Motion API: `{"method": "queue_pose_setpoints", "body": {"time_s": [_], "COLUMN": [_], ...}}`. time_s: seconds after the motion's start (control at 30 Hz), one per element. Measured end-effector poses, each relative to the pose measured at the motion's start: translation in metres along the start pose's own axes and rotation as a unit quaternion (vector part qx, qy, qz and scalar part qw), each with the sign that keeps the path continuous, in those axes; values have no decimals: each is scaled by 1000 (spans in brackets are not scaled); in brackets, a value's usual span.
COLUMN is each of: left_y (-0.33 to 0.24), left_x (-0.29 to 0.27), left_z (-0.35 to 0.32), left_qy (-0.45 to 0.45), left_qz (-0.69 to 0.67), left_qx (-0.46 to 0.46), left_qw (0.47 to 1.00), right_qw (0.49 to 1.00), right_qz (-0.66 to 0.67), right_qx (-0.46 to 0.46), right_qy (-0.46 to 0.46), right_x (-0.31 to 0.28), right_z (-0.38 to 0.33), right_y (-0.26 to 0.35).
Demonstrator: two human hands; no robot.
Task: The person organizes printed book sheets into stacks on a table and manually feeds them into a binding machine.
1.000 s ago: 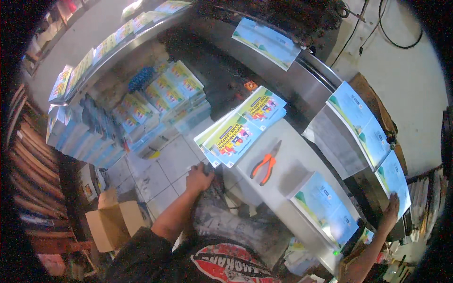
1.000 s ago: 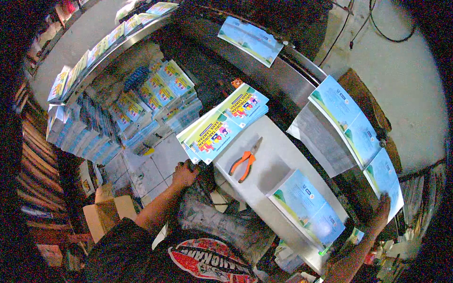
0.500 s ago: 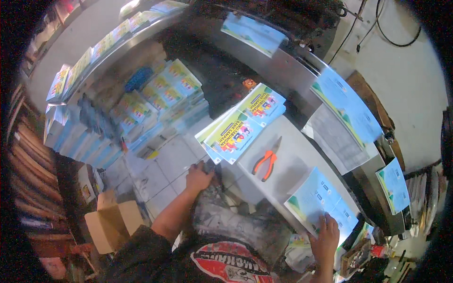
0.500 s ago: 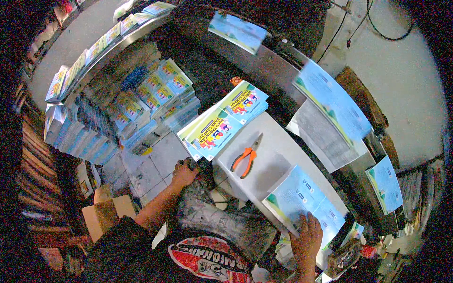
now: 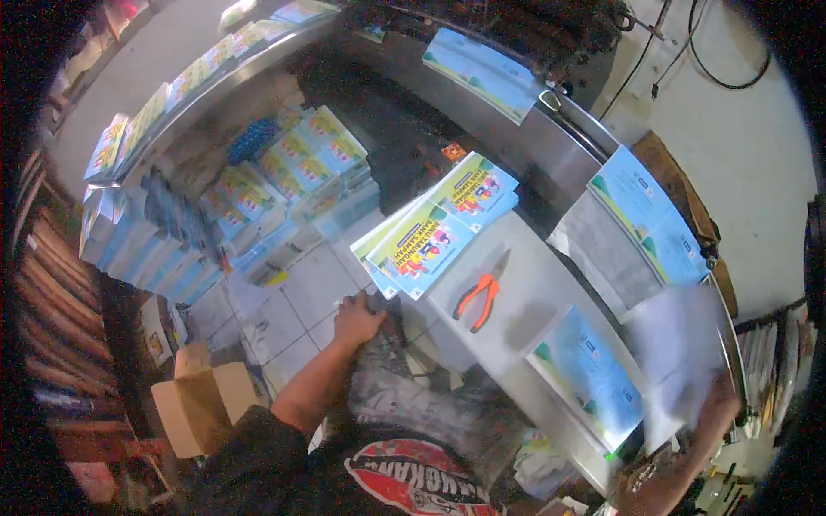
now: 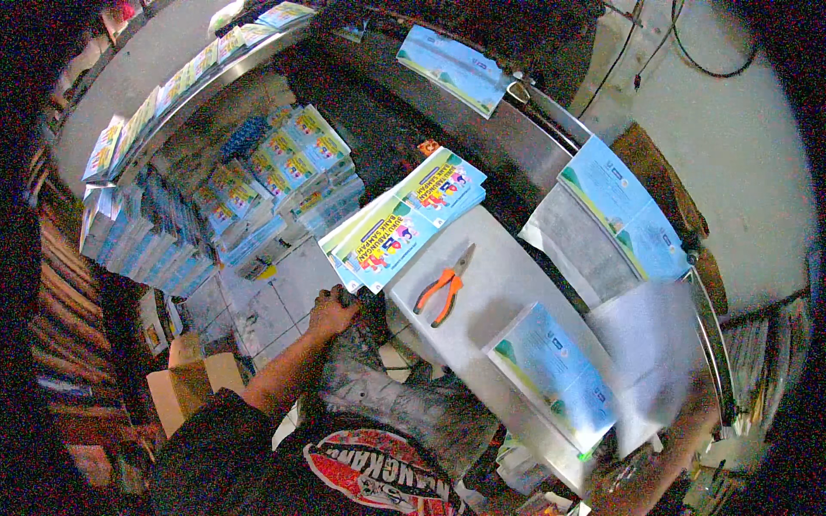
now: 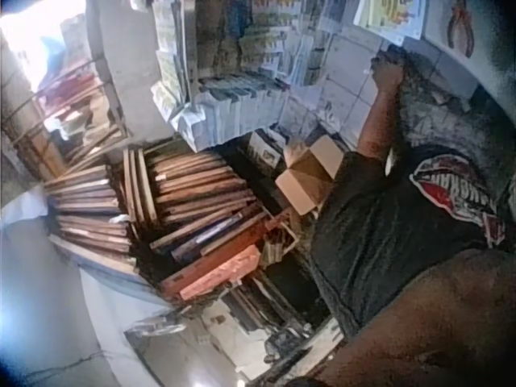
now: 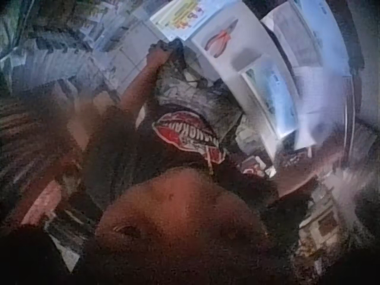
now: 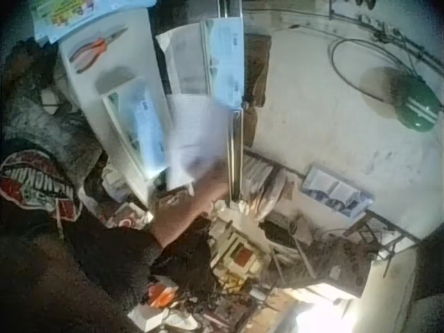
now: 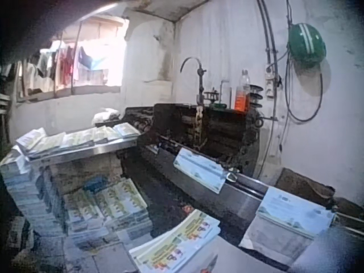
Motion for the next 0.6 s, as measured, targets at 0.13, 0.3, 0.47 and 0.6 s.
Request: {"method": "queue_pose_setpoints", "body": {"time_s": [0.13, 0.3, 0.47, 0.6], "left_y": [-2, -4, 6, 2], "left_x": [-5, 4, 6, -4], "left_z": [-4, 0, -1, -5], "left_qy": [10, 28, 0, 8], "left_qz": [0, -9, 0, -3], "left_qx": [-12, -15, -3, -15], "left_qw": [1000, 999, 1000, 1000], "right_qw": [935, 974, 995, 992], "right_qz": [30, 41, 90, 34], "right_qx": [-156, -136, -22, -119], "right_qy": [-318, -175, -48, 7], "right_x": [-63, 54, 120, 108], "right_z": [34, 64, 26, -40], "right_y": [5, -50, -70, 35]}}
Point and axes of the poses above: each hand's wrist, its own z-axis towards the middle knuckle, its own x-axis out of the palm, y = z × x, the point moved 10 cm from there along z, towards the middle knuckle, and after that the axes turned 8 degrees about x, right-handed, at the moved point
